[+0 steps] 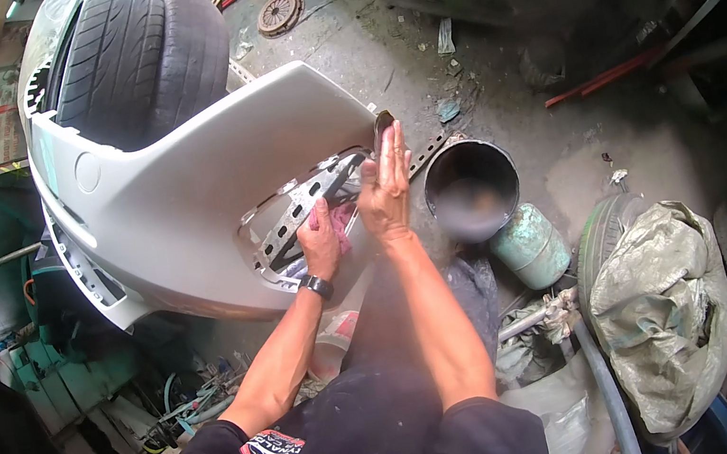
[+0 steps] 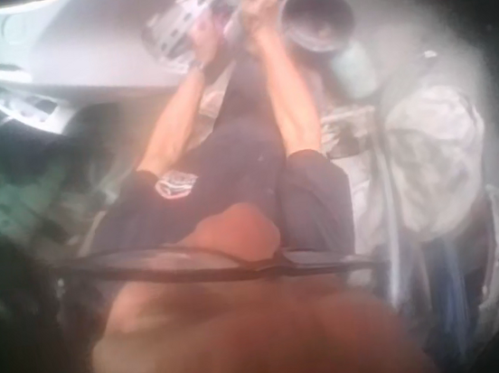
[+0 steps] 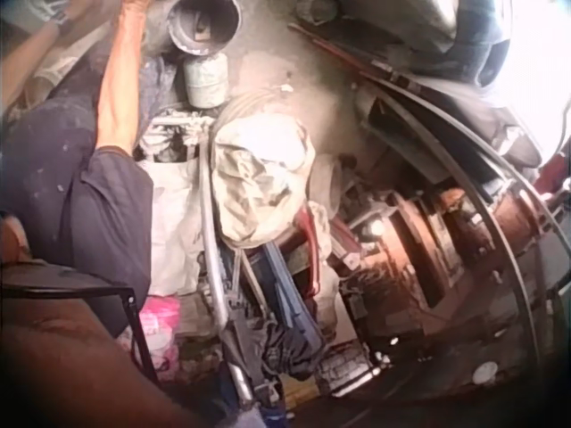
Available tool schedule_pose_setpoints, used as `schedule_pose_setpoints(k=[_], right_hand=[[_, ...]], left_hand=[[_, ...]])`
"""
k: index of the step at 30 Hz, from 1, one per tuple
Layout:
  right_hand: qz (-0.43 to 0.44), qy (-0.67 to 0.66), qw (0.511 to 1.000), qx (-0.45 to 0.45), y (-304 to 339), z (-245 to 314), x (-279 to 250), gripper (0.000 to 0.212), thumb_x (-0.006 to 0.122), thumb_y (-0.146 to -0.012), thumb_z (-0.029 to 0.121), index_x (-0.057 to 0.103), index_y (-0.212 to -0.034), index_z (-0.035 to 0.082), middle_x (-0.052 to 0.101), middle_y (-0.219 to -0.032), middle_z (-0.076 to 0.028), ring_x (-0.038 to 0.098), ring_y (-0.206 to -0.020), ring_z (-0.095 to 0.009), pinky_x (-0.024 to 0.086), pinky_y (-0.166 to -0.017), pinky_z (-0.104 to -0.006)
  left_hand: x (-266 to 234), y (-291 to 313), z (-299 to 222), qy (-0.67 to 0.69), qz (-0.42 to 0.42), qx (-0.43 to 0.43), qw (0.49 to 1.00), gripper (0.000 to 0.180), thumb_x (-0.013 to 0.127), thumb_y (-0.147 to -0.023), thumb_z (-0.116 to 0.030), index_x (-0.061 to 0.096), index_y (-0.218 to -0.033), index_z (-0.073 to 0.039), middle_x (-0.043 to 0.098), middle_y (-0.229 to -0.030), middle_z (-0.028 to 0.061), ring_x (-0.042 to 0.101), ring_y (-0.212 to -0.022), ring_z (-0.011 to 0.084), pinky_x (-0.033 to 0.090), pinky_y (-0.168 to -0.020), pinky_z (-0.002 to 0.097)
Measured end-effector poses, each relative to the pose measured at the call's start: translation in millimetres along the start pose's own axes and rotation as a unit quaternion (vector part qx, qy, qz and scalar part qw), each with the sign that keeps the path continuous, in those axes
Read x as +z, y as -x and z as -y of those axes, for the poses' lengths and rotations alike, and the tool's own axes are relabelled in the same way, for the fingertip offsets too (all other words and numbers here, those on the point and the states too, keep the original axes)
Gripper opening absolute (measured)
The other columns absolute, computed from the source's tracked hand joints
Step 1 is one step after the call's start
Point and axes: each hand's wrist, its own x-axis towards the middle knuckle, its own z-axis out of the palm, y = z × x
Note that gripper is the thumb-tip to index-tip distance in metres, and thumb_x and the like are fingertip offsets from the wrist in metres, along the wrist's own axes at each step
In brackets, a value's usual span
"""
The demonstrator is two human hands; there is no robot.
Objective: The person sands the surface of a white car bumper using a sanding block and a cloth. They repeatedly rub the block against the bumper's curves and edges, occasionally dipping the cloth into a bucket of water to clean the surface.
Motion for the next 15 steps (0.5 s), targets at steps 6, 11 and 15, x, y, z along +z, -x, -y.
schedule_pose_setpoints(k=[6,11,15], right_hand=[[-0.011,0.013,0.979,-0.202,-63.9,104.7,24.0,0.066,0.037,-0.108,0.039,0.027,-0.156,-0.005,0.023,-0.164,-0.026,0.021,-0.153,-0.039,0.014,-0.124,-0.0508],[-0.026,0.015,0.990,-0.135,-20.6,35.6,9.8,0.069,0.031,-0.108,0.045,0.027,-0.156,-0.005,0.026,-0.164,-0.023,0.023,-0.153,-0.037,0.014,-0.124,-0.0530],[-0.016,0.001,0.977,-0.214,-52.8,102.5,18.8,0.071,0.032,-0.108,0.046,0.025,-0.156,-0.005,0.024,-0.164,-0.023,0.021,-0.154,-0.037,0.014,-0.123,-0.0556]], left_hand=[[2.7,-3.9,19.6,0.096,0.026,-0.010,0.995,0.051,0.056,-0.105,-0.035,0.055,-0.069,0.001,0.047,-0.060,-0.0020,0.040,-0.060,0.0077,0.037,-0.052,0.0336],[7.5,-5.6,12.5,0.030,-0.001,0.000,1.000,0.053,0.059,-0.103,-0.039,0.059,-0.072,0.004,0.050,-0.057,0.0013,0.043,-0.060,0.0088,0.040,-0.054,0.0349],[4.3,0.0,9.1,0.089,0.032,0.022,0.995,0.046,0.055,-0.105,-0.030,0.060,-0.073,0.003,0.053,-0.059,0.0004,0.045,-0.059,0.0061,0.039,-0.050,0.0319]])
